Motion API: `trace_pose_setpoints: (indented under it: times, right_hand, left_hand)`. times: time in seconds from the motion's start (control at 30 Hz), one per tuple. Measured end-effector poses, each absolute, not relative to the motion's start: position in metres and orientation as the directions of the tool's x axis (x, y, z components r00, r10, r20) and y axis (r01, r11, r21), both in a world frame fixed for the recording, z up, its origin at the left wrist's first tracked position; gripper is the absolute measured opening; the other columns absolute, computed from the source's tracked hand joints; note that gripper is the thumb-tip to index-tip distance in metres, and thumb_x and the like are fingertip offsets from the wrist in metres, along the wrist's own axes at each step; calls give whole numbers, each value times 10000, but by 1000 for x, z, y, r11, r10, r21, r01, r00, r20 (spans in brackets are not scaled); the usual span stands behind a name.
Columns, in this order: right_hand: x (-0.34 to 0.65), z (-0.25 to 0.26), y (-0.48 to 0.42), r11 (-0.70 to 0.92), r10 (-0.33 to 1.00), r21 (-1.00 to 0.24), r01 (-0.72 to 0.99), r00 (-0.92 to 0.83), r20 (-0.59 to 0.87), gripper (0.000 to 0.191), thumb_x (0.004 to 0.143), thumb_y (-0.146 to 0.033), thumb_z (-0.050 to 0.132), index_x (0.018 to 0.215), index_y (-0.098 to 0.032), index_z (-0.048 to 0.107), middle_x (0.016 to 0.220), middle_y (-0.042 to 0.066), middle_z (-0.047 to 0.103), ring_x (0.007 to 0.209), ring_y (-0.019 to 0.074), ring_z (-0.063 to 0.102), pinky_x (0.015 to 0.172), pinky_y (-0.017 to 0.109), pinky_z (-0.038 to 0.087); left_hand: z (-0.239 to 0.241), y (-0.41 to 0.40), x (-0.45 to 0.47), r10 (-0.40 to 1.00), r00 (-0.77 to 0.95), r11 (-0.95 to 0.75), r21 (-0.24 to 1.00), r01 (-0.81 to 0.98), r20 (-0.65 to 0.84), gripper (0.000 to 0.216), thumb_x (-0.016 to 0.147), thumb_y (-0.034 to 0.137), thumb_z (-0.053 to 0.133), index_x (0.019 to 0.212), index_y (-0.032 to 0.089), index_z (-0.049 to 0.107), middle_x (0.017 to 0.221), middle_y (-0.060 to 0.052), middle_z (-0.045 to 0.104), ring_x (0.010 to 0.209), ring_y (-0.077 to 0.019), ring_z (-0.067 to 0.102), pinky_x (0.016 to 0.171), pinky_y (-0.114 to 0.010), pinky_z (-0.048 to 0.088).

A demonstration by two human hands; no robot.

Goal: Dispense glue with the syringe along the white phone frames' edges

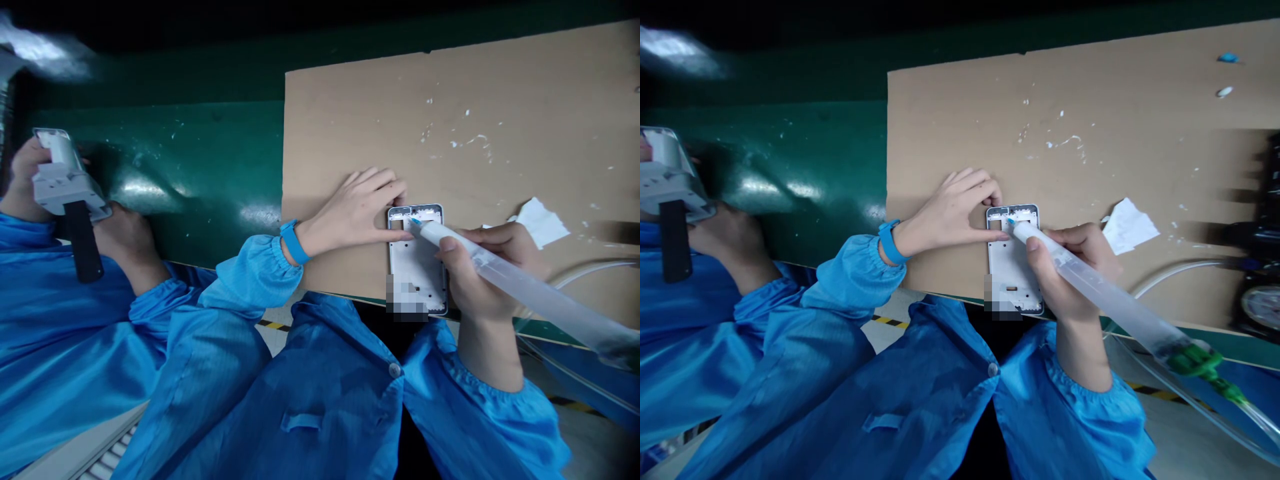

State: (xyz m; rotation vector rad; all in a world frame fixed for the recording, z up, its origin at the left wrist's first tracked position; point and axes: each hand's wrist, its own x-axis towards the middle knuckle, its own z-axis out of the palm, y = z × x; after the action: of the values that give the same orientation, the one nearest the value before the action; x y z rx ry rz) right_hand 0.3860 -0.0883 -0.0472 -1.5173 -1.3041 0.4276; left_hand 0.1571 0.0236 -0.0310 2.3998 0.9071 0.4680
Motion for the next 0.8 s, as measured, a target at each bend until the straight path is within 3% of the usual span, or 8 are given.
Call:
trace_pose_setpoints:
  times: [0.37,0.8]
  right_hand:
    - [387,-48,-90,150,874,-846,511,332,355,241,859,-424,927,864,-247,763,748,4,799,587,171,699,513,286,483]
    - [388,-53,-93,55,901,-873,484,352,252,333,863,-522,923,908,-235,757,827,30,828,664,206,744,574,333,521]
  left_hand:
    - [-30,23,157,689,715,-634,580,512,122,447,1016,646,831,1131,244,674,1221,-95,716,1178,-319,655,1022,-449,462]
    - [-32,23,157,689,713,-633,587,505,129,425,1024,631,832,1119,253,662,1194,-83,712,1151,-316,657,999,-455,470]
